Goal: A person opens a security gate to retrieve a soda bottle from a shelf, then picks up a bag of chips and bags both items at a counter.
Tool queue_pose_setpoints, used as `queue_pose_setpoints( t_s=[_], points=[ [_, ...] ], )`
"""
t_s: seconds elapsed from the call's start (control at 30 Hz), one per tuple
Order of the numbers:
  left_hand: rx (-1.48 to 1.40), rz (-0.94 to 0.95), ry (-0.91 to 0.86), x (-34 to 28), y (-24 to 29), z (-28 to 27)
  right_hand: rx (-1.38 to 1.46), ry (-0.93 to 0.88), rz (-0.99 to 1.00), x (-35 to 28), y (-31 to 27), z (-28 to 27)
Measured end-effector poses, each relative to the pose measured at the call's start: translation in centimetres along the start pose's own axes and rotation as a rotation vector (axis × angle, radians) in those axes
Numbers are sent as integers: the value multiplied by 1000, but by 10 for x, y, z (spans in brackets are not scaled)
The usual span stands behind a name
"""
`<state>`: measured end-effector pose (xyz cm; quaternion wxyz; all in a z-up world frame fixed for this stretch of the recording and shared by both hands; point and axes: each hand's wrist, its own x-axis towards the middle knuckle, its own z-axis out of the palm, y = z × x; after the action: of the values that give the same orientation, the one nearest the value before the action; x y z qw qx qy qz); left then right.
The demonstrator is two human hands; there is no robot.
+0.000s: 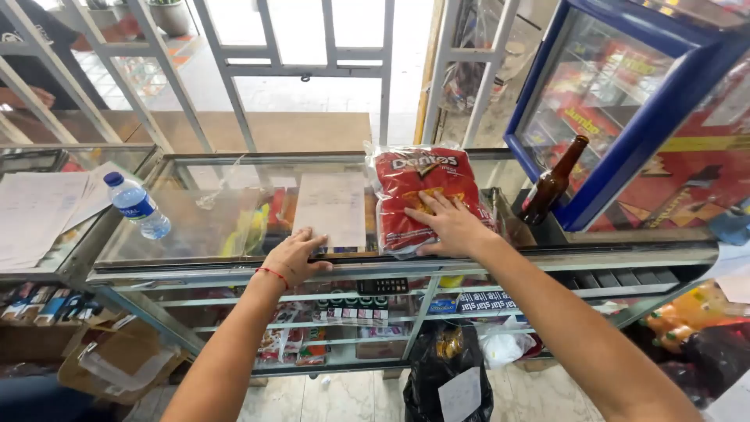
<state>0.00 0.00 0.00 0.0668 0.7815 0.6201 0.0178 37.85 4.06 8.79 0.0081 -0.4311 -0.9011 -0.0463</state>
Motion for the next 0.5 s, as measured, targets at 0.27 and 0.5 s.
queue_pose_setpoints(
  t_s=[0.27, 0.5],
  points=[
    [-32, -74, -18, -10, 3, -6, 1, -112, 4, 4, -2, -24],
    [-5, -93, -44, -12, 7, -8, 23, -135, 17, 0, -1, -26]
  ],
)
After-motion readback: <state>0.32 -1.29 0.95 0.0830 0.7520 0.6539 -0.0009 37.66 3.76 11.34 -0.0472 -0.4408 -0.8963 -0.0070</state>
